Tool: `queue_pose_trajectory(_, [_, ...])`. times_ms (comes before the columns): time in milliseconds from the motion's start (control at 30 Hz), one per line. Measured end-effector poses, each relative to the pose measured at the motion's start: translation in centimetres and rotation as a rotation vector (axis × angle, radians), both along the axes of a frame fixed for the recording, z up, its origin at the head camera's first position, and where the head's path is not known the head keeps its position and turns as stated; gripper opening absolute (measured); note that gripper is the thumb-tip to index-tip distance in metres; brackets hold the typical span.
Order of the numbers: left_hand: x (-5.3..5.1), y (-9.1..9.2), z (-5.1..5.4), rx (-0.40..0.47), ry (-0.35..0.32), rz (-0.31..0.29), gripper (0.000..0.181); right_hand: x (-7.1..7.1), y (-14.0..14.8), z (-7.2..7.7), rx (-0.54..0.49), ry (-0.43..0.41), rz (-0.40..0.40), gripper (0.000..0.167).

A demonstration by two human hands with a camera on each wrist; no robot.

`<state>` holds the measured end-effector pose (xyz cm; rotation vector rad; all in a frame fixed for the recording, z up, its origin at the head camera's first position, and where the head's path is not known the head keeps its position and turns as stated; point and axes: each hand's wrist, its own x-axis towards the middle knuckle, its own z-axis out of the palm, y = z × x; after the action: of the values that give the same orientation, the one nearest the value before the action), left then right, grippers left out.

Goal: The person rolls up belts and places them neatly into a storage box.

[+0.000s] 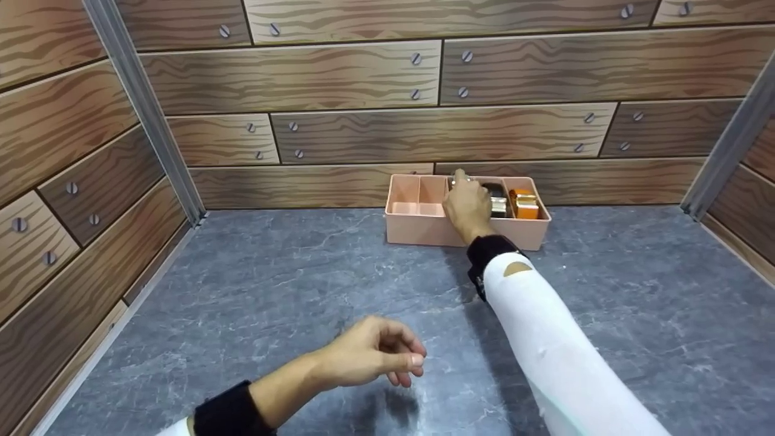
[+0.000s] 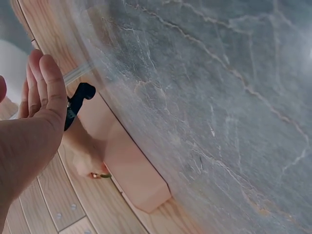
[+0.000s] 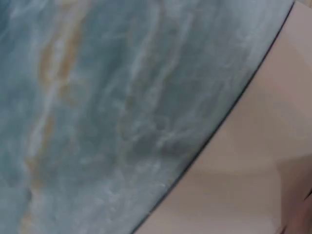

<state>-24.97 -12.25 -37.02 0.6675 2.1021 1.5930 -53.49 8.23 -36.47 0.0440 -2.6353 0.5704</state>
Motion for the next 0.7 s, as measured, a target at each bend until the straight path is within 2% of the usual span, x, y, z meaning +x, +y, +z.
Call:
queue_pose_trajectory(133, [-0.1,0.0,0.0,0.014,0.004,-0.021,0.023,0.1,-0.3,0.4,0.008,-0.145,-0.003,0.037])
queue_pose_trajectory(267, [-0.3,0.3,0.1,0.014,0.000,-0.043,0.023,0.2,0.1,0.8,0.047,-0.205,0.021,0.044])
queue_pose_trajectory(367, [-0.4,0.5,0.1,0.010,-0.003,-0.058,0.023,-0.1,0.6,1.0,0.067,-0.277,0.062,0.055])
queue_pose_trajectory(467, [-0.4,0.6,0.0,0.017,-0.006,-0.081,0.024,-1.3,1.6,1.3,0.115,-0.371,0.158,0.054])
queue_pose_trajectory(500, [-0.5,0.6,-0.1,0.019,-0.004,-0.089,0.024,-2.2,2.0,1.3,0.149,-0.412,0.190,0.053])
queue_pose_trajectory(533, [-0.5,0.5,-0.1,0.020,-0.001,-0.095,0.024,-3.9,2.7,0.7,0.183,-0.399,0.253,0.050])
queue_pose_trajectory(567, [-0.6,0.5,-0.2,0.019,0.002,-0.097,0.024,-4.9,3.1,0.9,0.235,-0.423,0.288,0.046])
queue_pose_trajectory(633, [-0.7,0.4,-0.2,0.019,0.010,-0.095,0.024,-6.1,3.7,1.3,0.309,-0.451,0.318,0.036])
queue_pose_trajectory(700, [-0.9,0.3,-0.3,0.018,0.014,-0.091,0.024,-6.0,3.7,2.0,0.344,-0.475,0.292,0.029])
